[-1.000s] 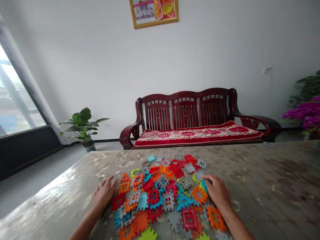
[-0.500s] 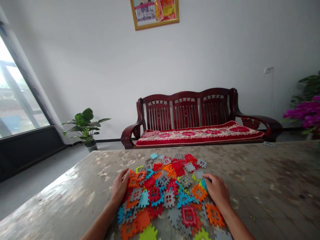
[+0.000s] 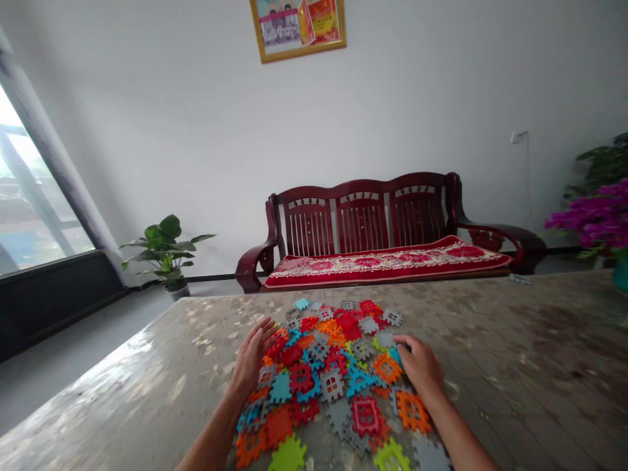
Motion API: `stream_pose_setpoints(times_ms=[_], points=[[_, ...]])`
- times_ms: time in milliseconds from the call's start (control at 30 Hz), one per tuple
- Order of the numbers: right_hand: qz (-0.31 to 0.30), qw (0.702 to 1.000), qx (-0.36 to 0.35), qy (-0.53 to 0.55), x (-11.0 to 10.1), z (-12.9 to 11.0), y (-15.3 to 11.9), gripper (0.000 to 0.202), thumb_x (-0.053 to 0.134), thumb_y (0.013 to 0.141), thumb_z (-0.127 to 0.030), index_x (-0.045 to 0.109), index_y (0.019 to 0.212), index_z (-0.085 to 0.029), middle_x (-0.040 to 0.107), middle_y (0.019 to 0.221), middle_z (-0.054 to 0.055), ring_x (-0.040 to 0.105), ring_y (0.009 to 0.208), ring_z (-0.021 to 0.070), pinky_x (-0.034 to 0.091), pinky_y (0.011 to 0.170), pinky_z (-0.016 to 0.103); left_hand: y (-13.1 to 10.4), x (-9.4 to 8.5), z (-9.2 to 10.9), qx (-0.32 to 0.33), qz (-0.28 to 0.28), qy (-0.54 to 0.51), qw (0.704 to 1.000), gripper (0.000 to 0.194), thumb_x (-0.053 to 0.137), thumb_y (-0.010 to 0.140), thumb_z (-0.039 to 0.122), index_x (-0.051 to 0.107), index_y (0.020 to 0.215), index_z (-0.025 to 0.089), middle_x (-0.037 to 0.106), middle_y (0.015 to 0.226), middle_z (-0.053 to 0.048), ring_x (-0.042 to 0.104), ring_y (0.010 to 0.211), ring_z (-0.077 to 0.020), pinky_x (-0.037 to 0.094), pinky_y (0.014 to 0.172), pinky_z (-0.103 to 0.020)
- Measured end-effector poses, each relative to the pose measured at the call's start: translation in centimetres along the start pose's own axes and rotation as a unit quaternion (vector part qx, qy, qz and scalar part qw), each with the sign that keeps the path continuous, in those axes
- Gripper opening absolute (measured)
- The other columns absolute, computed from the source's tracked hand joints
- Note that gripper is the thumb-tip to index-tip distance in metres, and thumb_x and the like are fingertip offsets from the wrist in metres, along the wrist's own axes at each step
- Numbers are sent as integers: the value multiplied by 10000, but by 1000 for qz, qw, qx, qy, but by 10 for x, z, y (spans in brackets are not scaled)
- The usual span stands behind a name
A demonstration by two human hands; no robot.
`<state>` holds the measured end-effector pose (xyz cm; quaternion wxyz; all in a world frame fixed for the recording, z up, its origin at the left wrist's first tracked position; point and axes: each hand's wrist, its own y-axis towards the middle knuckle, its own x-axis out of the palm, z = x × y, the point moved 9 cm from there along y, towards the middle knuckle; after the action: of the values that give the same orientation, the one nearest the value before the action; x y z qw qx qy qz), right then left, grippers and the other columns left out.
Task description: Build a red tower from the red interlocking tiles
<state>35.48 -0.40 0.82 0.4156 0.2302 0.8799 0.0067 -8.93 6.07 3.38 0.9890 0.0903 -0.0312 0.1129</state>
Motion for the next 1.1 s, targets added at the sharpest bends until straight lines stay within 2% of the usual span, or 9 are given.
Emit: stream_pose_setpoints(times_ms=[67,133,200,267,400,533,800,1100], points=[[-1,1000,16,9,0,3,1,399,416,827,-310,737,1061,-273,725,1128,23,635,1058,221,453,903,317,-2,-24,-1,11,67,112,991,605,561,765,586,646,1190,164,683,1251,-132,620,1181,-298,491,1011,-435],[-7,999,30,18,1,6,1,392,420,833,-324,735,1063,-288,729,1115,11,642,1040,222,458,882,313,-3,-51,-4,0,111,262,959,529,523,799,517,657,1191,189,692,1244,-113,603,1201,-311,456,1039,-467],[-10,999,35,21,1,7,2,384,428,833,-333,736,1060,-299,731,1110,4,643,1041,227,460,871,313,-3,-70,-12,-12,99,362,927,493,475,837,479,663,1201,205,685,1268,-103,595,1217,-313,435,1054,-474],[-7,999,32,22,1,6,2,381,430,833,-330,735,1059,-300,731,1116,6,643,1055,229,459,875,315,-3,-75,-19,1,49,408,912,494,420,875,475,655,1229,225,679,1289,-79,597,1224,-287,434,1060,-437],[1,999,31,21,-1,6,2,375,431,837,-319,735,1056,-297,730,1127,6,646,1066,232,459,890,325,-7,-59,-31,44,-43,490,869,541,330,923,482,614,1311,235,639,1353,-57,547,1292,-261,380,1112,-429],[-2,999,41,24,-1,6,2,373,442,825,-309,742,1046,-297,734,1119,3,652,1043,221,466,892,313,-7,-39,-32,77,-67,556,825,532,298,944,458,605,1323,246,586,1418,-46,470,1363,-260,326,1144,-462],[7,999,30,16,-2,3,1,367,442,830,-314,743,1040,-301,736,1100,0,648,1049,217,465,910,316,-2,-28,-21,95,-63,573,812,532,280,952,452,662,1248,227,628,1362,-69,590,1233,-246,408,1091,-419],[0,999,33,8,1,5,2,367,434,836,-309,731,1051,-316,729,1129,-11,639,1071,235,459,915,346,5,-18,-22,102,-81,568,813,534,280,951,462,687,1221,246,637,1351,-54,586,1235,-235,394,1108,-402]])
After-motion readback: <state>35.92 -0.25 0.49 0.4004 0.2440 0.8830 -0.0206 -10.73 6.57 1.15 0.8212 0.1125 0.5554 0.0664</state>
